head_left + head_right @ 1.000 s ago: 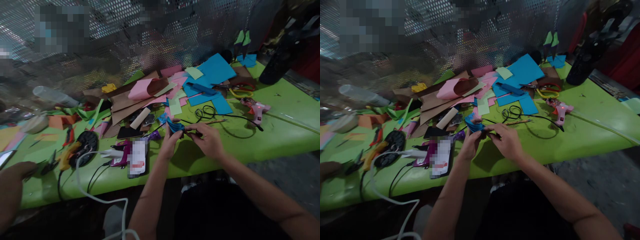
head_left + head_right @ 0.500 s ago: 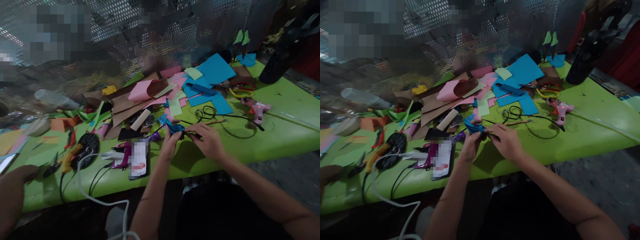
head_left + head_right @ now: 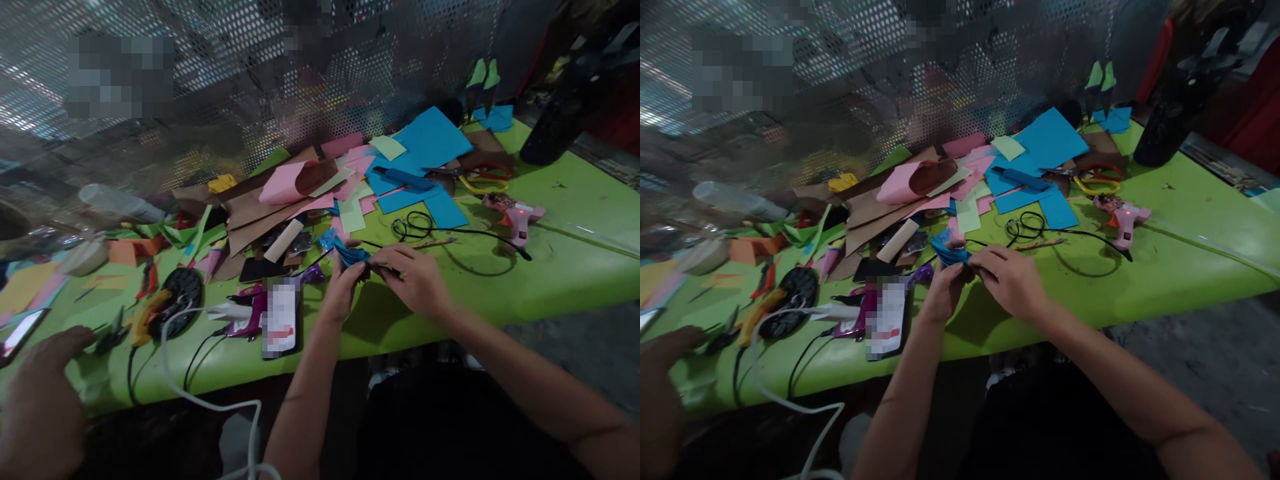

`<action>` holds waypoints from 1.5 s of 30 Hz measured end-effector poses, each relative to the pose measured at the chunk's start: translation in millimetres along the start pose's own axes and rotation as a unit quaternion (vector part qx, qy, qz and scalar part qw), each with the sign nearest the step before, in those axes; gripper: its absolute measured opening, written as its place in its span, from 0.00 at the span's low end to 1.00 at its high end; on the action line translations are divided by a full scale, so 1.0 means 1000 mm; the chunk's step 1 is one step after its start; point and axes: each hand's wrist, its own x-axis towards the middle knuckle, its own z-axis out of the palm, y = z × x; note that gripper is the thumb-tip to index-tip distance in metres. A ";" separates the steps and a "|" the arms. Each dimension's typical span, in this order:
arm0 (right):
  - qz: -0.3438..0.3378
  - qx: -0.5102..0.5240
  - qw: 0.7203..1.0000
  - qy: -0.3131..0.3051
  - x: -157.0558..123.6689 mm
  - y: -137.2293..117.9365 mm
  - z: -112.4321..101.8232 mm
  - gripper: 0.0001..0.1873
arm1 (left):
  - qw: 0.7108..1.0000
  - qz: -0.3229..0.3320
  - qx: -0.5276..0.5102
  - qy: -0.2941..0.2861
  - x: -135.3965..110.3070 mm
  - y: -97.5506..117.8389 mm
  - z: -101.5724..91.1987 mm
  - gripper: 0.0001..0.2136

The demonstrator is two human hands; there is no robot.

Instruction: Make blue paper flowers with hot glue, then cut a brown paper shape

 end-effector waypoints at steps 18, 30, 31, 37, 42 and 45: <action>-0.052 -0.062 0.989 -0.128 0.028 0.001 -0.012 0.06 | 0.999 0.021 0.034 -0.030 0.000 -0.007 -0.010 0.23; -0.014 0.014 0.997 -0.069 0.030 0.007 -0.014 0.05 | 0.999 0.034 0.029 -0.023 0.003 0.001 -0.004 0.14; -0.012 0.017 0.998 -0.061 0.030 0.008 -0.014 0.06 | 0.998 0.030 0.047 -0.025 0.003 0.002 -0.003 0.11; -0.005 0.014 0.999 -0.053 0.029 0.012 -0.013 0.05 | 0.979 0.042 0.197 -0.044 0.001 0.006 -0.001 0.03; 0.009 0.004 0.998 -0.063 0.028 0.012 -0.014 0.01 | 0.947 0.077 0.310 -0.021 0.000 0.006 0.002 0.05; 0.016 0.000 0.998 -0.065 0.027 0.012 -0.014 0.03 | 0.923 0.085 0.376 -0.006 -0.001 0.006 0.004 0.04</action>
